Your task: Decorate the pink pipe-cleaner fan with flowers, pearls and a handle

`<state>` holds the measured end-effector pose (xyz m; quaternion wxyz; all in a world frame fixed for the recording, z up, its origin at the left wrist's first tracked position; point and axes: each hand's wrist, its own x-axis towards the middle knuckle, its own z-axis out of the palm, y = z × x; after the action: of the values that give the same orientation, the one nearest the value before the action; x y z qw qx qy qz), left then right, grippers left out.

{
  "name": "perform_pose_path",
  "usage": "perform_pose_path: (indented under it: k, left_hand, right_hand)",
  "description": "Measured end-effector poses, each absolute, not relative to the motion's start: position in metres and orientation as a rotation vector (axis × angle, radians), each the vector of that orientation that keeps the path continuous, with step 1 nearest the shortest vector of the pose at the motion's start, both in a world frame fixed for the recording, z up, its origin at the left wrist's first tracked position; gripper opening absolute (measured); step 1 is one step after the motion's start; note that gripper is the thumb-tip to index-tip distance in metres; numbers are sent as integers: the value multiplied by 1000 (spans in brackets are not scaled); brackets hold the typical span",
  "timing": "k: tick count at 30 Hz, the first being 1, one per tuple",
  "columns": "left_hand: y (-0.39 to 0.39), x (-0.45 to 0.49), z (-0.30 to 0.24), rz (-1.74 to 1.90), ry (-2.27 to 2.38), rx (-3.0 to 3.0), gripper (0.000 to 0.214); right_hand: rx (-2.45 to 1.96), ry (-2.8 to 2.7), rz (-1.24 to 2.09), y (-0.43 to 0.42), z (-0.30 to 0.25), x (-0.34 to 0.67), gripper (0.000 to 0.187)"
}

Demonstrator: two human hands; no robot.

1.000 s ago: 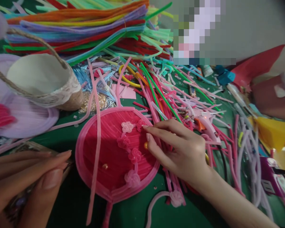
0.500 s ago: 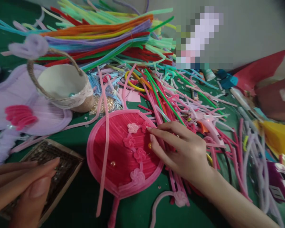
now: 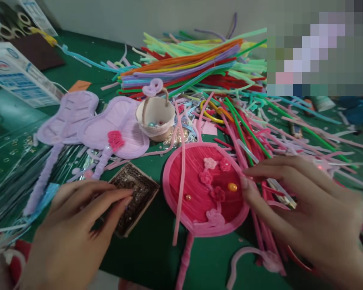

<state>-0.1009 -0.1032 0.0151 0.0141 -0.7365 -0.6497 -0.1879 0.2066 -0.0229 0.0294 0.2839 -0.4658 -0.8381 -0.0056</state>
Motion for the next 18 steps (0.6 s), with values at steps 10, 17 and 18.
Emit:
perform_pose_path:
  k: [10, 17, 18]
  left_hand:
    - [-78, -94, 18, -273, -1794, -2597, 29]
    - [-70, -88, 22, -156, -1706, -2596, 35]
    - [-68, -86, 22, -120, -1709, -2588, 35]
  right_hand:
    - [-1211, -2253, 69, -27, 31, 201, 12]
    - [-1193, -2253, 53, -26, 29, 201, 8]
    - [-1187, -2257, 51, -26, 29, 202, 7]
